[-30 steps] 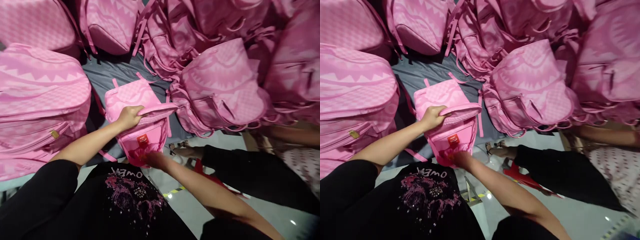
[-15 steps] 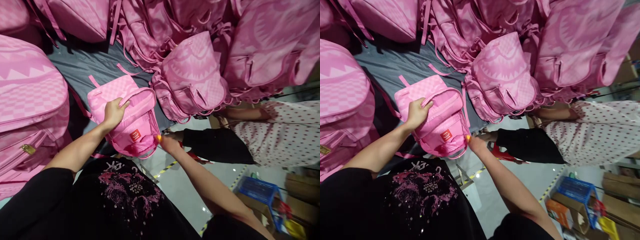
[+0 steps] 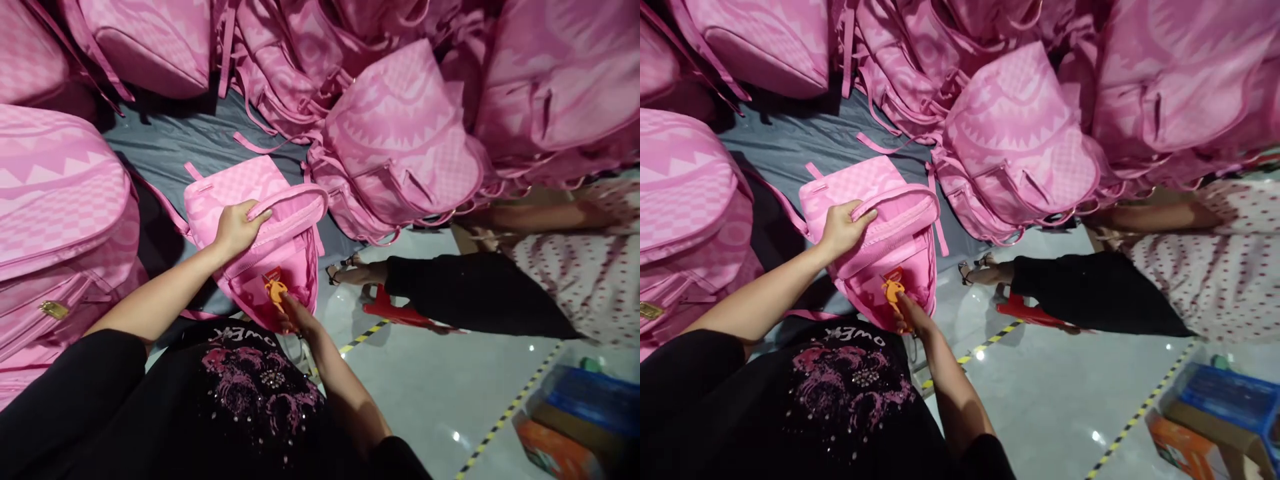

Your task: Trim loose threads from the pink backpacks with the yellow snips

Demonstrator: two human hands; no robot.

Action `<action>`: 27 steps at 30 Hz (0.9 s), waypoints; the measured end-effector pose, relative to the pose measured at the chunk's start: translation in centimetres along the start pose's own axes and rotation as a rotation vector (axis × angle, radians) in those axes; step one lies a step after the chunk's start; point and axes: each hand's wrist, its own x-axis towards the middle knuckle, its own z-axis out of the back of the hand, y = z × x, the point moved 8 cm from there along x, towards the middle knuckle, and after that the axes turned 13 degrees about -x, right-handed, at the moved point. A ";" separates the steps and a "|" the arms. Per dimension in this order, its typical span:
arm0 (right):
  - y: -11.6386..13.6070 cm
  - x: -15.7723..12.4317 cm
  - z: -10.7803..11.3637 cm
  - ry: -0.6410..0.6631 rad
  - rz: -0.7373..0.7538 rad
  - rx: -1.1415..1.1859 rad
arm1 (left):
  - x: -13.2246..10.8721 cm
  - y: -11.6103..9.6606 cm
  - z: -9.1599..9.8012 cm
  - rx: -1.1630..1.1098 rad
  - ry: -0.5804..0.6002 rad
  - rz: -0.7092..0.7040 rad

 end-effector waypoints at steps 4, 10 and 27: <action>-0.3 -3.6 3.7 0.004 -0.052 -0.261 | 0.0 -1.5 -1.6 0.049 0.081 -0.039; 0.2 -10.7 13.5 -0.279 -0.292 -0.733 | -1.0 -3.1 -2.7 0.134 0.145 -0.061; 9.7 -9.2 15.5 -0.767 -0.027 -1.162 | -2.3 -4.4 -3.4 0.189 0.176 -0.077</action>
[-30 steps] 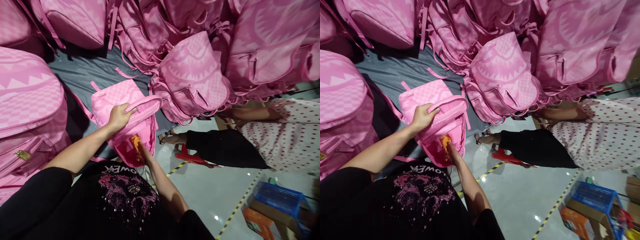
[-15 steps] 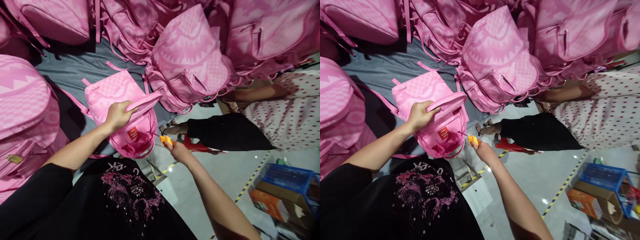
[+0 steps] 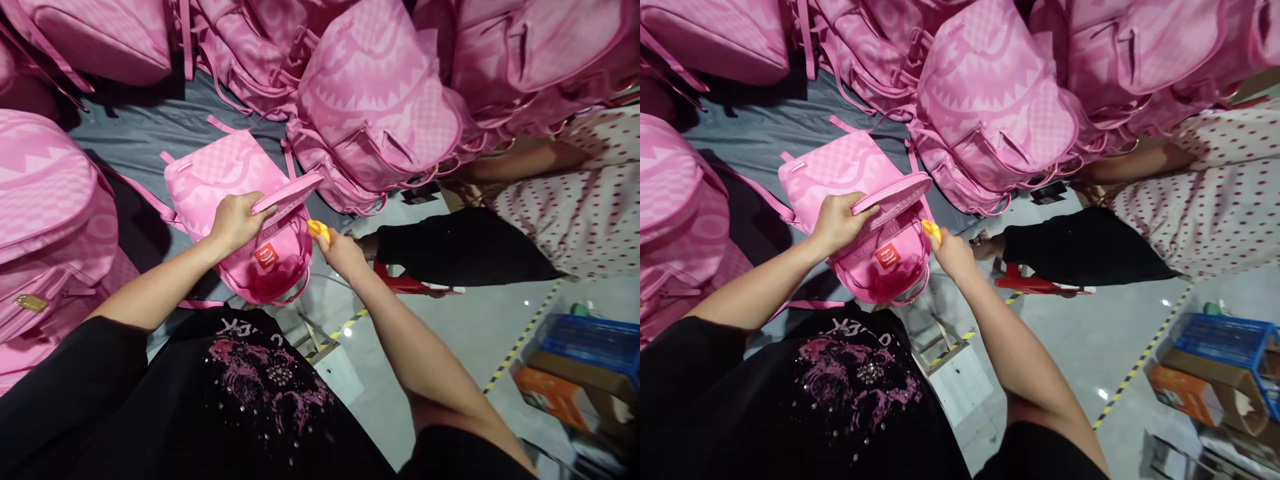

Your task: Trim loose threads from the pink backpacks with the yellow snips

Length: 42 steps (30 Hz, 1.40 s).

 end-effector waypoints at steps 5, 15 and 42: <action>1.8 2.2 -1.0 0.261 0.050 -0.344 | 0.3 1.0 0.9 -0.052 -0.084 0.011; -2.8 -1.1 -3.9 0.495 -0.064 0.615 | 0.4 0.9 1.8 -0.074 -0.111 -0.057; -10.8 1.2 -7.7 0.207 0.126 1.061 | -10.3 1.9 -2.6 -0.170 0.192 0.250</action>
